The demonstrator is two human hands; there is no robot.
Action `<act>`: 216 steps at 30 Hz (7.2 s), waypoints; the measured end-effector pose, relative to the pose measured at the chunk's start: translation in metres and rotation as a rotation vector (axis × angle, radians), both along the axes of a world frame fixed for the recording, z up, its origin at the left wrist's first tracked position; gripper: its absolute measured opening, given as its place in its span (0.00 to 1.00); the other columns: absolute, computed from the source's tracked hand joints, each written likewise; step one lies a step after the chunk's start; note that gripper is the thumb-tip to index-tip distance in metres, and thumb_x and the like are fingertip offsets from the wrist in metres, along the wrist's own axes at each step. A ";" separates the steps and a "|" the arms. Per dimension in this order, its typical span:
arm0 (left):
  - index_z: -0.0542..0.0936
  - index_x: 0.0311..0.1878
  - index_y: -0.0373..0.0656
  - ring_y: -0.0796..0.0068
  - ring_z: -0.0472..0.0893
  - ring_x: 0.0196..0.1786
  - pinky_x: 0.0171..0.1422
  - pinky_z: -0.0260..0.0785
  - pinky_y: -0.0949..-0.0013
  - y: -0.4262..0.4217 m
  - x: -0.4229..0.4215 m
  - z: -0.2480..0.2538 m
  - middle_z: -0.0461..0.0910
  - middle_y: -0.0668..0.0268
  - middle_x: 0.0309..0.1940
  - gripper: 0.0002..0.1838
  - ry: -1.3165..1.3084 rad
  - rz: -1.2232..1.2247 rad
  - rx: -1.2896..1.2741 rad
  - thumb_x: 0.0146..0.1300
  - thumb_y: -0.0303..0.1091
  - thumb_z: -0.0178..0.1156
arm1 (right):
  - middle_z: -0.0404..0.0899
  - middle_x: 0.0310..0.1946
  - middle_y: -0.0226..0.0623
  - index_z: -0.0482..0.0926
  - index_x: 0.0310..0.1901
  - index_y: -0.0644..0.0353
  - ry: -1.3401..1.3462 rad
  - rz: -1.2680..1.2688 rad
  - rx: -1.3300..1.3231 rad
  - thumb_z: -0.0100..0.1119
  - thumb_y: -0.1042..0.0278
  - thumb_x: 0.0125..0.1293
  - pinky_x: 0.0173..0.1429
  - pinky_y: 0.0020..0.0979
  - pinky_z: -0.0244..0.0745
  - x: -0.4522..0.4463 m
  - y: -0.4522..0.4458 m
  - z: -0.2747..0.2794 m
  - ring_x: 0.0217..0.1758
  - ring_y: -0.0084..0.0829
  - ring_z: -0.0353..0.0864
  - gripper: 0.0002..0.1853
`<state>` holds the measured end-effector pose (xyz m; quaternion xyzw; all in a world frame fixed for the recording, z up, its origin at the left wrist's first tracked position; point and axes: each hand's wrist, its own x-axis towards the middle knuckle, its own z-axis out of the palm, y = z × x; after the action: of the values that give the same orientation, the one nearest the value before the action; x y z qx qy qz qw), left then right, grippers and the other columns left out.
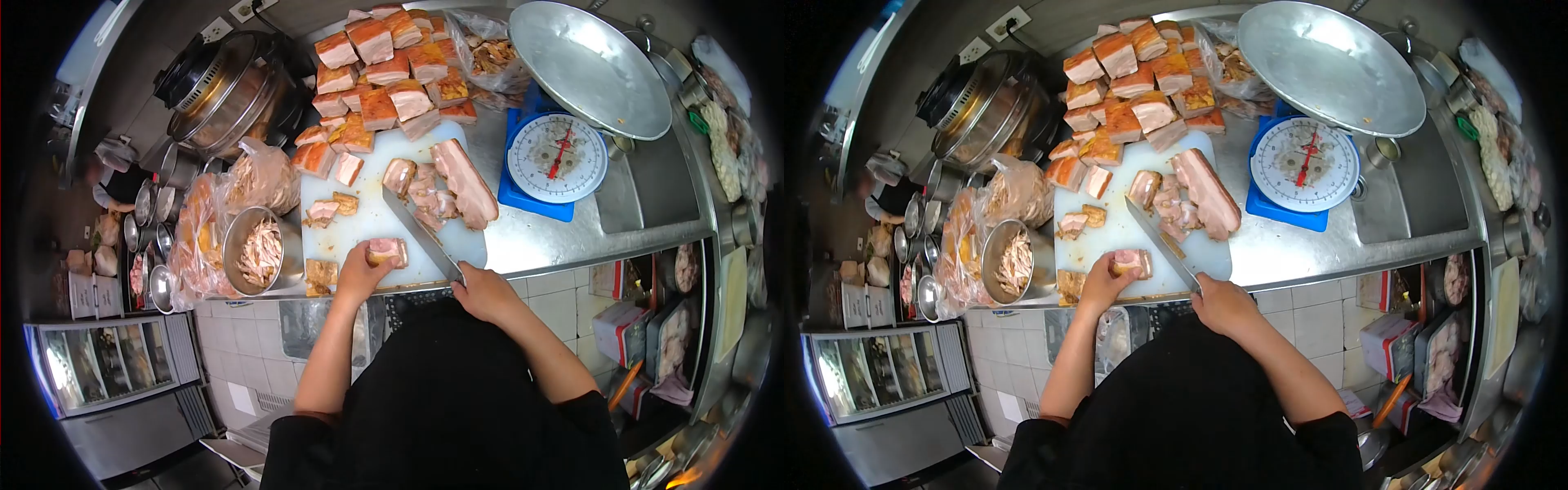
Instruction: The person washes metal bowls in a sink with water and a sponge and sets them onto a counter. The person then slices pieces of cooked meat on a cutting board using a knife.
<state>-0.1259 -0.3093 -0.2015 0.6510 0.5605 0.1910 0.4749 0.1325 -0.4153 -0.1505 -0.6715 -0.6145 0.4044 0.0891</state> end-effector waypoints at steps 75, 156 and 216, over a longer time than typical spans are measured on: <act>0.69 0.57 0.41 0.77 0.72 0.40 0.46 0.71 0.74 0.021 -0.007 0.003 0.70 0.68 0.41 0.29 -0.209 0.325 0.205 0.51 0.17 0.64 | 0.84 0.38 0.60 0.73 0.59 0.67 0.000 -0.043 -0.014 0.53 0.57 0.72 0.53 0.54 0.77 -0.002 -0.001 -0.008 0.44 0.60 0.83 0.23; 0.70 0.71 0.43 0.53 0.60 0.79 0.83 0.48 0.49 0.076 0.122 0.043 0.65 0.56 0.75 0.34 0.168 -0.382 0.898 0.59 0.32 0.65 | 0.77 0.16 0.33 0.77 0.46 0.58 0.225 -0.742 0.049 0.60 0.57 0.72 0.23 0.31 0.72 0.041 -0.105 0.035 0.15 0.27 0.78 0.13; 0.74 0.63 0.34 0.54 0.84 0.50 0.55 0.73 0.54 0.057 -0.035 0.068 0.84 0.46 0.45 0.48 0.848 -0.284 0.077 0.62 0.75 0.54 | 0.84 0.36 0.55 0.74 0.47 0.61 -0.149 -0.016 0.031 0.56 0.56 0.71 0.50 0.54 0.77 0.008 -0.001 0.009 0.44 0.58 0.83 0.15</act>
<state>-0.1612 -0.2521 -0.1332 0.7596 0.6030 -0.1392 0.1999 0.1408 -0.4163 -0.1417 -0.7030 -0.6205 0.3430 0.0569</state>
